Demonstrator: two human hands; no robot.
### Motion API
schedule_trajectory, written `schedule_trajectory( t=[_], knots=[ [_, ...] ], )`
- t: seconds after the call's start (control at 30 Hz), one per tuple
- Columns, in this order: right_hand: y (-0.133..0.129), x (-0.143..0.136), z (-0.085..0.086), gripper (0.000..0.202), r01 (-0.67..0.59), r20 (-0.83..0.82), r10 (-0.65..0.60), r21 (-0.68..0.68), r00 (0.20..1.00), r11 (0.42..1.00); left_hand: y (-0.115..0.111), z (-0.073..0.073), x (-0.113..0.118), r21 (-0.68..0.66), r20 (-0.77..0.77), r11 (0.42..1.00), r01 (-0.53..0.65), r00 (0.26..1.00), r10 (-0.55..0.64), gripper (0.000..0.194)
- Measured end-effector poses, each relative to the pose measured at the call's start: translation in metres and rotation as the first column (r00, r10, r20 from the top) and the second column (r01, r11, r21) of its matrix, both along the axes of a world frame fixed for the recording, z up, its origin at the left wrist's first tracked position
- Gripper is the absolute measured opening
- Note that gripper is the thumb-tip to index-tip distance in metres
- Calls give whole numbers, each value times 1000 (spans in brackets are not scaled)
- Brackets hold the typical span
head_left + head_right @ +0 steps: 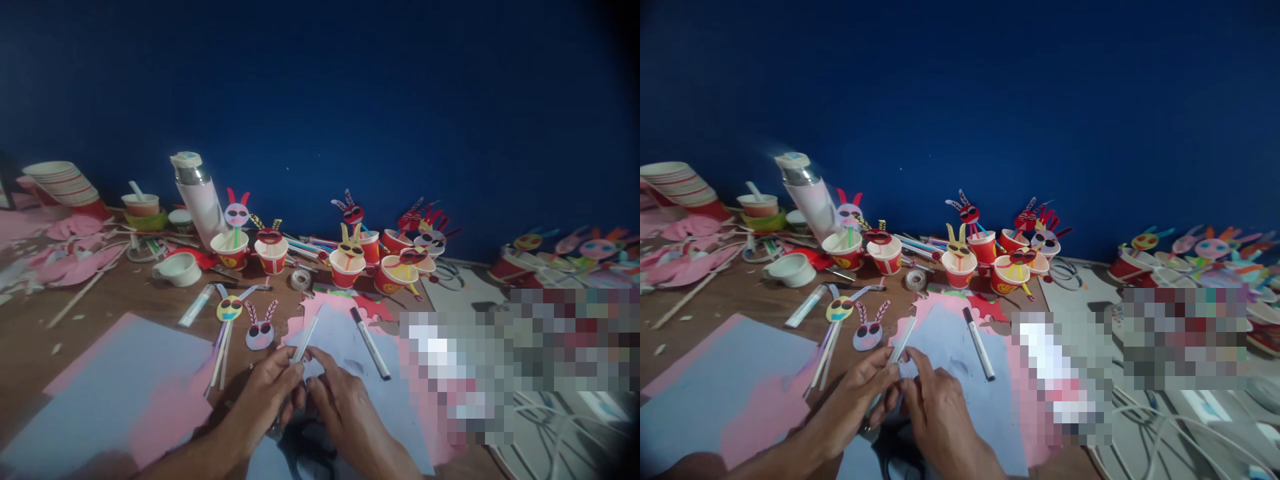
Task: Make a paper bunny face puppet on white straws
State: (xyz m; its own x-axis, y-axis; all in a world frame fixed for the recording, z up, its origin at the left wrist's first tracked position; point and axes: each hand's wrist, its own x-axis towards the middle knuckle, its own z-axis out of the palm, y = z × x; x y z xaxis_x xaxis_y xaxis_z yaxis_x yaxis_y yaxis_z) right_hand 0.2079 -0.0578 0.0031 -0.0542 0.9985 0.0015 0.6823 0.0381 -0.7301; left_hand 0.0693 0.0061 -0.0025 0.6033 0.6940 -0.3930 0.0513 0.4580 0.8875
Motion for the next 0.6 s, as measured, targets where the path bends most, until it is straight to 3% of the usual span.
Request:
schedule_trajectory(
  t=[0.17, 0.33, 0.5, 0.6],
  knots=[
    [0, 1, 8, 35, -19, -139, 7, -85, 990, 996, 4, -1, -3, 26, -35, 999, 27, 999, -26, 34],
    [2, 11, 11, 31, 24, -259, -31, -30, 965, 999, 6, 2, -6, 57, -62, 993, 104, 993, -101, 35],
    [4, 25, 11, 22, 214, -275, -157, 190, 948, 958, 7, 3, -9, 56, -69, 964, 260, 964, -257, 30],
    [4, 31, 14, 29, 264, -219, -203, 303, 954, 916, 8, 5, -9, 26, -86, 942, 336, 939, -333, 28]
  ],
)
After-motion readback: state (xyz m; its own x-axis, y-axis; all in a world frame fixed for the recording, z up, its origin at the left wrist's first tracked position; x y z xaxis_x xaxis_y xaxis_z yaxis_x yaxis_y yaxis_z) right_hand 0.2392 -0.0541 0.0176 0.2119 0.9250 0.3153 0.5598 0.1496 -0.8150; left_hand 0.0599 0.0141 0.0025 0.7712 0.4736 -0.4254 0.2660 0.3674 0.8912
